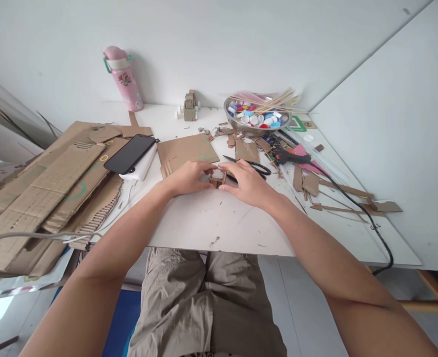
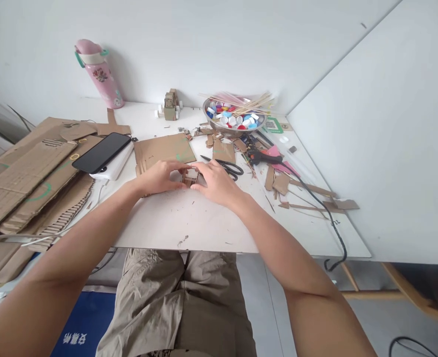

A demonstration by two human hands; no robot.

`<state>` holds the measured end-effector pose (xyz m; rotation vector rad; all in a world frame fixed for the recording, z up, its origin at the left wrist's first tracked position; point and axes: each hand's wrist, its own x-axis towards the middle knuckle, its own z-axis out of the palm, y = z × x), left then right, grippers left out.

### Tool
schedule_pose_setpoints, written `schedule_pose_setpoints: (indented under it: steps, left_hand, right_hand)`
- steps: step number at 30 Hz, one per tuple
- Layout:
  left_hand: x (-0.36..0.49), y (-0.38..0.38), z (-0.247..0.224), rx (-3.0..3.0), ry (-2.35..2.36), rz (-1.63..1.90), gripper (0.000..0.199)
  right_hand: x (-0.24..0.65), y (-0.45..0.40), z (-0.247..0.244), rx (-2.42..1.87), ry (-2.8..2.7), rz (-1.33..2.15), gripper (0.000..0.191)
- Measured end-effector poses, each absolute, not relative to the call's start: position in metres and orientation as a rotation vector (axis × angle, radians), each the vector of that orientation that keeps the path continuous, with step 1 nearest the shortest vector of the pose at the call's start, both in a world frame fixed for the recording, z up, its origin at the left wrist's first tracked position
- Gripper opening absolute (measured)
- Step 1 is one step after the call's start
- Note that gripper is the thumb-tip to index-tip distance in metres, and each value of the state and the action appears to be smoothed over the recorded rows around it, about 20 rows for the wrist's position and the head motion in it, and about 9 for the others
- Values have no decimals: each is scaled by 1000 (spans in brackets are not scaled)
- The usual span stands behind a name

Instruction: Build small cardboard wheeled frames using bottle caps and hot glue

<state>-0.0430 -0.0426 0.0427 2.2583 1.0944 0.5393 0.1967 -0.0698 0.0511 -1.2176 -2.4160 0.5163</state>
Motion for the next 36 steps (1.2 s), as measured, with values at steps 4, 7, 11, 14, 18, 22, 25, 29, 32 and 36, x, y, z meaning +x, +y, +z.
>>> schedule_pose_setpoints:
  steps: [4, 7, 11, 14, 18, 22, 25, 29, 32, 36]
  left_hand:
    - [-42, -47, 46, 2201, 1111, 546, 70]
    - [-41, -48, 46, 2211, 1108, 543, 57]
    - [-43, -45, 42, 2237, 1047, 575, 42]
    - [-45, -43, 39, 2255, 999, 670, 53]
    - [-51, -40, 37, 2294, 1014, 841, 52]
    - [-55, -37, 36, 2415, 1207, 952, 39]
    - [-54, -38, 35, 2473, 1341, 975, 34]
    - [-52, -38, 35, 2462, 1417, 973, 28]
    - [-52, -37, 35, 2419, 1416, 977, 25]
    - [-53, -34, 34, 2320, 1407, 1067, 22]
  right_hand:
    - [205, -56, 68, -1239, -2350, 517, 52]
    - [215, -27, 80, -1269, -2297, 484, 40]
    - [218, 25, 86, -1430, -2238, 445, 22]
    - [205, 57, 85, -1552, -2249, 380, 15]
    - [172, 82, 84, -1669, -2328, 280, 21]
    - [136, 93, 83, -1756, -2430, 185, 25]
    - [118, 97, 81, -1866, -2450, 194, 31]
    - [111, 97, 76, -1921, -2417, 239, 41]
    - [118, 95, 75, -1905, -2396, 256, 33]
    - [134, 87, 81, -1658, -2078, 499, 19]
